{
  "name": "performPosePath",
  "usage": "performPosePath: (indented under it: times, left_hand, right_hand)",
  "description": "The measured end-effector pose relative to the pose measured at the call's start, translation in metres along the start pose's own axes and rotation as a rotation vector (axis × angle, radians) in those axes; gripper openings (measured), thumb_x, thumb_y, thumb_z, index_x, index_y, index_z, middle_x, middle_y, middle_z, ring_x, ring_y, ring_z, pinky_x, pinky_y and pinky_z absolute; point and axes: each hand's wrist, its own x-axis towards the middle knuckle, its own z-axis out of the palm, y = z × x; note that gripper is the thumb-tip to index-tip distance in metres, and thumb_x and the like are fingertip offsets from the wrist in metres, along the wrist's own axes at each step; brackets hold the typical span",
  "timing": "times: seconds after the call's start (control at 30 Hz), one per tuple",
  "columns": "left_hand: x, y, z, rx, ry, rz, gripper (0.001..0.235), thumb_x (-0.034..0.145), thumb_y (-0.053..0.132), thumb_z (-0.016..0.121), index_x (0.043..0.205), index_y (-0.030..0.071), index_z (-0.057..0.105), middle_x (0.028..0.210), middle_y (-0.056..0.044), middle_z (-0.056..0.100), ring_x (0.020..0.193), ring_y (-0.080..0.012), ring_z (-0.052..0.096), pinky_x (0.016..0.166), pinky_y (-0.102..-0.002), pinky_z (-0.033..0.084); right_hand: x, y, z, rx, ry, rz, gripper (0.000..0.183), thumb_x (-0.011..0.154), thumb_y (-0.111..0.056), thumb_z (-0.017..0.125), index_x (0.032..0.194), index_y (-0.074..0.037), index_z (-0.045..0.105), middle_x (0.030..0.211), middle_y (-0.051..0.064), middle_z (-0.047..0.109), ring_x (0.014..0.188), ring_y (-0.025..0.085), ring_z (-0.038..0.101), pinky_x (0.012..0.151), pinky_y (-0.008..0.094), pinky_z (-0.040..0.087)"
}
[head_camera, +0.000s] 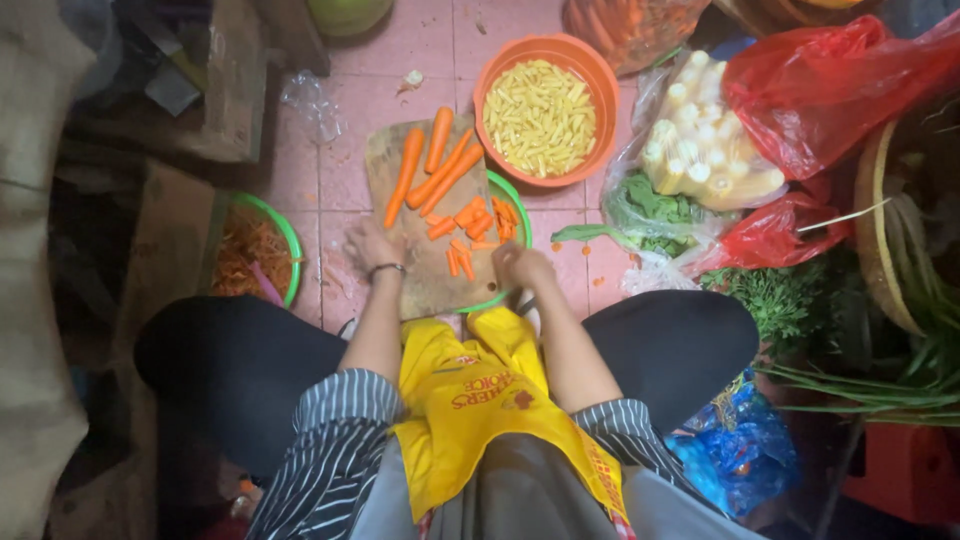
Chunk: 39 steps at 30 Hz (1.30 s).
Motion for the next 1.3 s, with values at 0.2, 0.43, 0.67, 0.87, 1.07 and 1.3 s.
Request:
performPosePath:
  times: [0.2,0.43,0.67,0.87,1.07,1.3]
  left_hand:
    - [0.031,-0.068,0.053,-0.068,-0.279,-0.123,0.115,0.064,0.043,0.094,0.159,0.030,0.030,0.133,-0.028,0.061,0.122,-0.0446,0.061,0.103,-0.049,0.051]
    - [0.002,-0.084,0.043,-0.355,-0.284,0.105,0.116,0.062,0.041,0.091,0.160,0.030,0.029,0.136,-0.023,0.068,0.123,-0.0383,0.066,0.103,-0.044,0.053]
    - [-0.041,-0.029,-0.050,-0.106,-0.173,-0.021,0.111,0.069,0.036,0.090,0.160,0.028,0.027,0.121,-0.029,0.065,0.115,-0.0446,0.063,0.098,-0.048,0.051]
    - [-0.027,-0.013,0.017,0.039,0.015,0.046,0.079,0.079,0.033,0.086,0.143,0.018,0.041,0.111,-0.027,0.066,0.105,-0.0458,0.064,0.090,-0.052,0.052]
    - [-0.062,0.043,0.034,0.162,-0.001,0.598,0.042,0.078,0.027,0.084,0.108,0.011,0.059,0.111,-0.016,0.064,0.108,-0.0368,0.060,0.091,-0.052,0.050]
    - [-0.063,0.038,0.094,0.116,0.193,0.733,0.057,0.067,0.023,0.082,0.115,0.007,0.056,0.116,-0.019,0.061,0.115,-0.0366,0.058,0.099,-0.045,0.052]
  right_hand:
    - [0.009,0.021,0.014,1.191,-0.249,0.581,0.037,0.101,-0.039,0.050,0.122,-0.014,0.067,0.115,0.013,0.069,0.112,0.049,0.063,0.094,0.075,0.044]
    - [0.003,-0.011,0.010,1.623,-0.280,0.639,0.040,0.101,-0.044,0.048,0.130,-0.021,0.061,0.123,0.005,0.066,0.118,0.036,0.056,0.099,0.083,0.034]
    - [0.034,-0.007,0.039,1.867,0.006,0.388,0.028,0.105,-0.024,0.049,0.124,-0.008,0.063,0.109,0.012,0.072,0.098,0.030,0.070,0.096,0.050,0.056]
    - [0.020,-0.037,-0.002,1.417,0.316,0.317,0.026,0.102,-0.021,0.055,0.121,-0.005,0.064,0.104,0.011,0.074,0.093,0.026,0.071,0.086,0.043,0.056]
    - [-0.009,-0.065,-0.035,0.882,0.457,0.231,0.028,0.098,-0.025,0.061,0.116,-0.004,0.066,0.104,0.016,0.075,0.095,0.028,0.073,0.087,0.041,0.054]
    - [-0.010,-0.053,-0.029,0.643,0.481,0.062,0.035,0.094,-0.028,0.064,0.118,-0.003,0.063,0.107,0.023,0.074,0.103,0.039,0.071,0.091,0.045,0.053]
